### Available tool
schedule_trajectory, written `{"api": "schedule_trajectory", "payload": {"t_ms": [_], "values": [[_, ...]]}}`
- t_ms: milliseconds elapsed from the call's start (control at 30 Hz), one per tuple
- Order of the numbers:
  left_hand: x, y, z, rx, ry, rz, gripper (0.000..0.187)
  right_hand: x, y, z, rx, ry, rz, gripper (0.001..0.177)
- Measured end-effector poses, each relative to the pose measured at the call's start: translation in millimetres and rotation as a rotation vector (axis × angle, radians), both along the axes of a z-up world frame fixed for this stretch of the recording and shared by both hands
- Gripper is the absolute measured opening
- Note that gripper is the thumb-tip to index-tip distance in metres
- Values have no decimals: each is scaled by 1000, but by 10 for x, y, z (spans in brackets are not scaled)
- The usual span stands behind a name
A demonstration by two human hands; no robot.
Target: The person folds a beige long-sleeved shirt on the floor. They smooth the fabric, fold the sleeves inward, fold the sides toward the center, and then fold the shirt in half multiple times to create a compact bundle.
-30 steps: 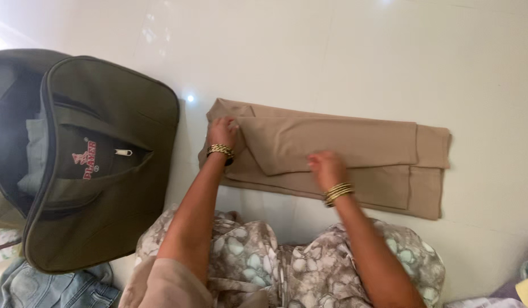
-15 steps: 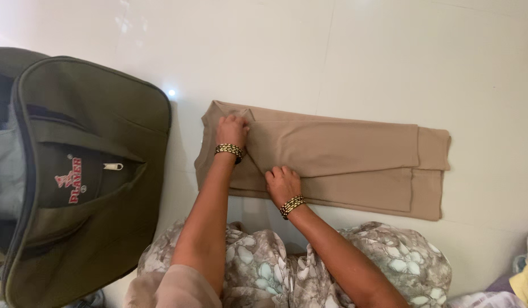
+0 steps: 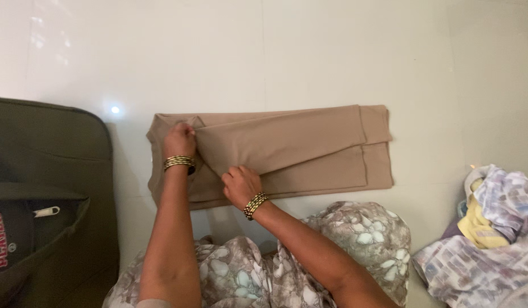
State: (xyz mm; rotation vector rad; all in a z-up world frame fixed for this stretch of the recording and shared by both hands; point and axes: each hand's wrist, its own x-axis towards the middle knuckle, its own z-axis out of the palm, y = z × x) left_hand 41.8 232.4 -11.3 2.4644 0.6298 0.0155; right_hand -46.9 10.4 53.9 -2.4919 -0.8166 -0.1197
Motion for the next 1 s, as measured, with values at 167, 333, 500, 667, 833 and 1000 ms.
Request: {"api": "schedule_trajectory", "payload": {"t_ms": [167,333,500,667,833,1000], "values": [[69,110,170,-16,28,48,10,26,59,172,42,-34,-13,12],[28,162,259,31,-35,66,10,8,119,219,105,-61,-4,12],[-29,82,105,-29,167,180,9,-86,86,-97,-26,37,49,11],[-154,217,-160,181,-164,167,11,-117,-17,-382,-7,206,137,10],[-76,-124,-64,-261,-212,329,12,355,-21,-607,203,523,-115,17],[-214,-559,-497,-20,-217,-135,31,908,328,-875,413,578,-334,28]]}}
